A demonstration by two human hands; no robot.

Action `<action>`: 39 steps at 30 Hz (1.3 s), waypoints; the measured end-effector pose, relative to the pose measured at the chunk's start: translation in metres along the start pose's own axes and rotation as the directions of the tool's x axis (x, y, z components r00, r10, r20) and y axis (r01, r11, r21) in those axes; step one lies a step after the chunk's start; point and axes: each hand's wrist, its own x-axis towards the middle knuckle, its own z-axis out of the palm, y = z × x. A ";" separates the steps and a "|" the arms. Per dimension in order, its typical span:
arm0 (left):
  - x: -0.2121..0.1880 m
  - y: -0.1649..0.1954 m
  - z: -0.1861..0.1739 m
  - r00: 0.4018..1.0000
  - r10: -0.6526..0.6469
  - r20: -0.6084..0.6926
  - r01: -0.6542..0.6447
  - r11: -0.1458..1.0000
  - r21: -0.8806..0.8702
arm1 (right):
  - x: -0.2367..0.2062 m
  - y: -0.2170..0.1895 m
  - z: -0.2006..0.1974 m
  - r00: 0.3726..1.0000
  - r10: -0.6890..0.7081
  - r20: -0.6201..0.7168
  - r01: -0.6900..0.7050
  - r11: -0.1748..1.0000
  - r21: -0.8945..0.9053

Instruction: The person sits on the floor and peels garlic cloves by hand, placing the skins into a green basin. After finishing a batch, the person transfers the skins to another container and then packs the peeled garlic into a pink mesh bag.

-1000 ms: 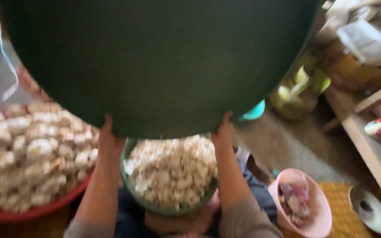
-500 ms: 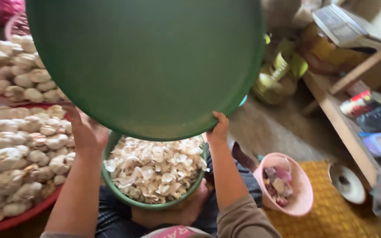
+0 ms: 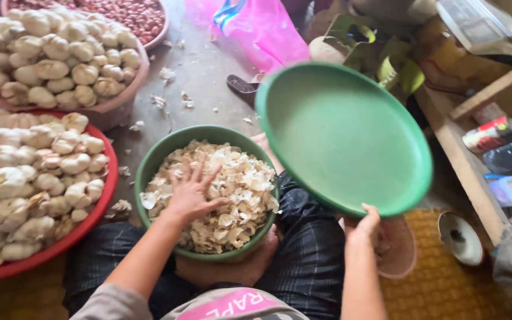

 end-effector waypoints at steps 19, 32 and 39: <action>-0.041 0.007 -0.040 0.976 0.068 -0.205 -0.062 0.998 0.034 | -0.099 0.133 0.058 0.905 0.362 0.222 0.030 0.465 -0.885; -0.021 0.018 -0.014 0.892 0.170 -0.420 -0.248 0.959 -0.137 | -0.047 0.166 0.032 0.902 0.075 0.425 0.283 0.641 -0.713; 0.001 -0.023 -0.019 0.786 0.042 -0.617 -0.260 0.928 -0.267 | -0.051 0.182 0.040 0.917 0.045 0.396 0.285 0.622 -0.730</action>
